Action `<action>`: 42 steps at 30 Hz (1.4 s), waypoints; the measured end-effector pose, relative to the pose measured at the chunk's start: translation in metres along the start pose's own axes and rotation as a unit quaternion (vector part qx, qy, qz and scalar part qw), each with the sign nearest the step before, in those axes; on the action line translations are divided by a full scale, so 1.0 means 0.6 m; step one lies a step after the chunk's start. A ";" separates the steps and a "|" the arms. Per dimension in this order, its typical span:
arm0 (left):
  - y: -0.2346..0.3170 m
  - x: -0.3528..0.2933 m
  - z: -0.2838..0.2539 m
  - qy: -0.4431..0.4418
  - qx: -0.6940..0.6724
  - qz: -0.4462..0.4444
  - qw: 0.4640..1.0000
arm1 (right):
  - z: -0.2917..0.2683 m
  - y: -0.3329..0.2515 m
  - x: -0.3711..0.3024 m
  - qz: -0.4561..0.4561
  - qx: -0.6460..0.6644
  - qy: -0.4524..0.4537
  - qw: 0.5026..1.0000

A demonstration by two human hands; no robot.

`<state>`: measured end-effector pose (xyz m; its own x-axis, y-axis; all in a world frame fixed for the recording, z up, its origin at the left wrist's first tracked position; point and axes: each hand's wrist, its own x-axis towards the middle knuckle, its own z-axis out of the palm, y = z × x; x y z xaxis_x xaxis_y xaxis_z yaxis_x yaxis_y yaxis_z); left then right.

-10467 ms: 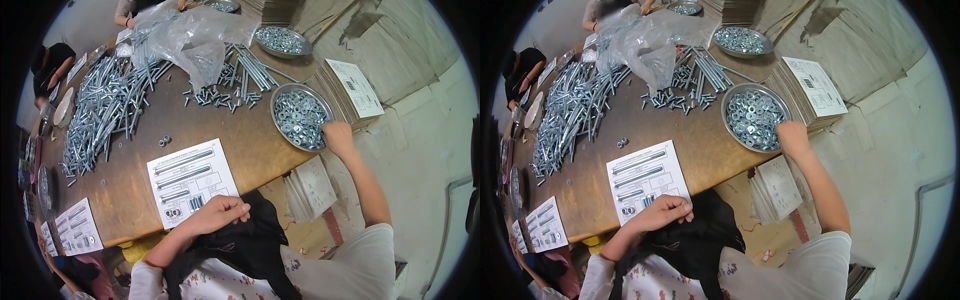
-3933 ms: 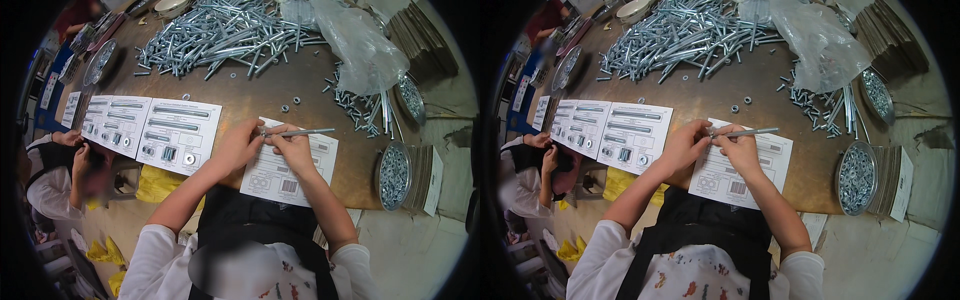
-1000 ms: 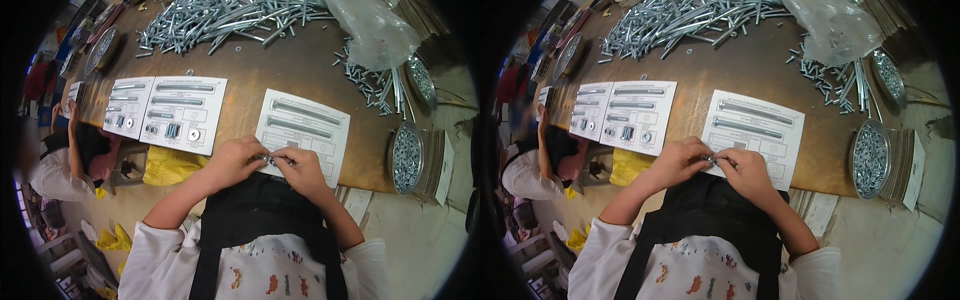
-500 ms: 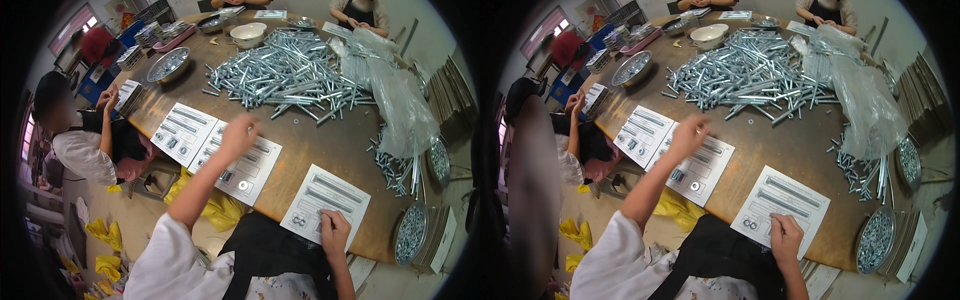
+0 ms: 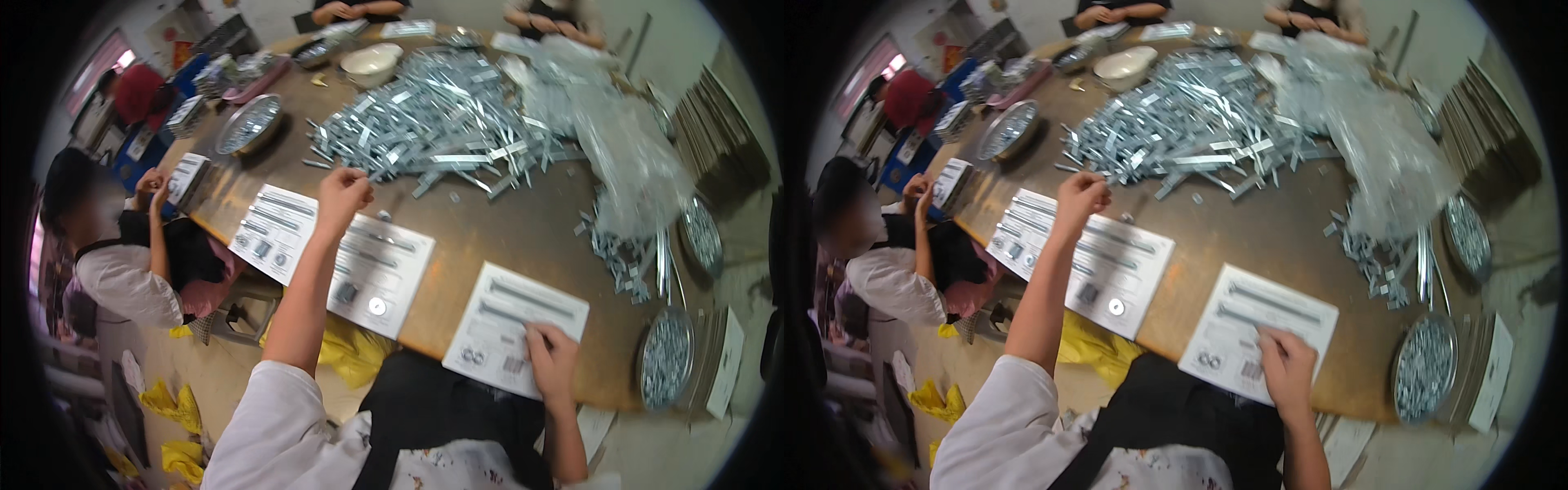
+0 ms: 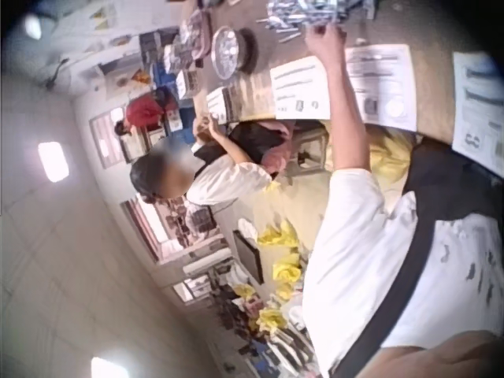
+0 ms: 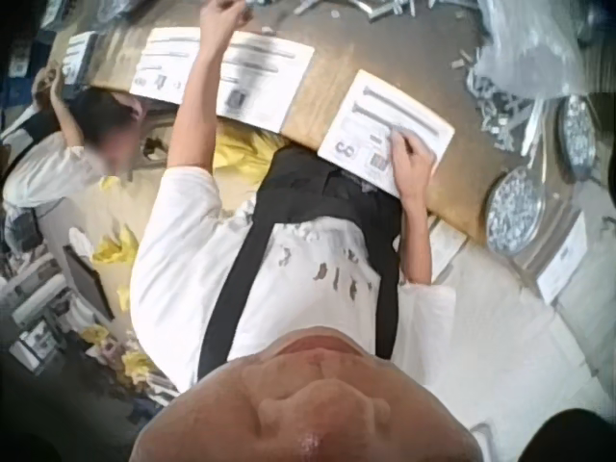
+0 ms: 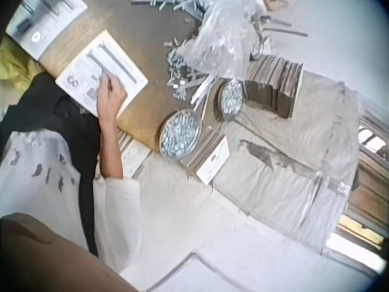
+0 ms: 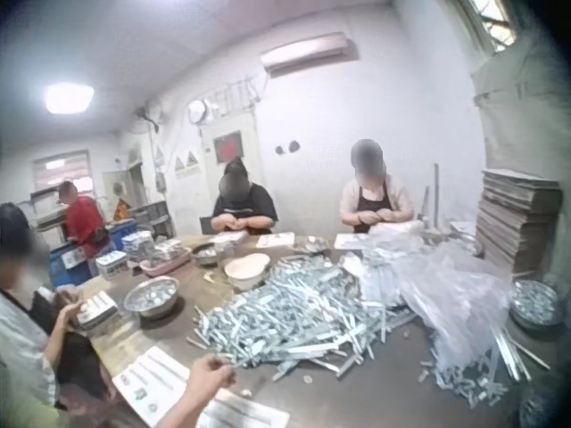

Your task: The person picks bolts, nuts, and washers from piles on a table and places them onto a printed template. They repeatedly pick up a bolt, thread a nut, and add washers, then place the assembled set onto the template. Other workers are visible in the background performing similar tasks.

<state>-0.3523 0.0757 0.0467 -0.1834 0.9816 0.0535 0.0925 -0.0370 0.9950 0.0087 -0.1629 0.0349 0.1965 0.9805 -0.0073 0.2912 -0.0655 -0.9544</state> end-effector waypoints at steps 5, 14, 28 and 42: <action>0.024 -0.247 0.110 -0.189 -0.092 -0.093 0.973 | 0.057 -0.039 0.022 0.036 0.107 -0.110 0.987; 0.030 -0.373 0.166 -0.349 0.212 0.029 0.912 | 0.056 -0.019 -0.010 -0.034 -0.025 -0.078 0.996; -0.007 -0.344 0.138 -0.321 0.234 0.082 0.914 | 0.053 0.007 0.014 -0.252 -0.356 -0.087 0.896; -0.036 -0.347 0.143 -0.317 0.275 0.104 0.902 | 0.043 0.052 -0.007 -0.269 -0.283 -0.038 0.920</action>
<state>-0.2320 -0.1115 0.0069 0.4735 0.8808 0.0029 0.5631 -0.3052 0.7680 -0.0073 -0.1640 -0.0025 -0.1784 0.9081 0.3789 0.7718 0.3680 -0.5185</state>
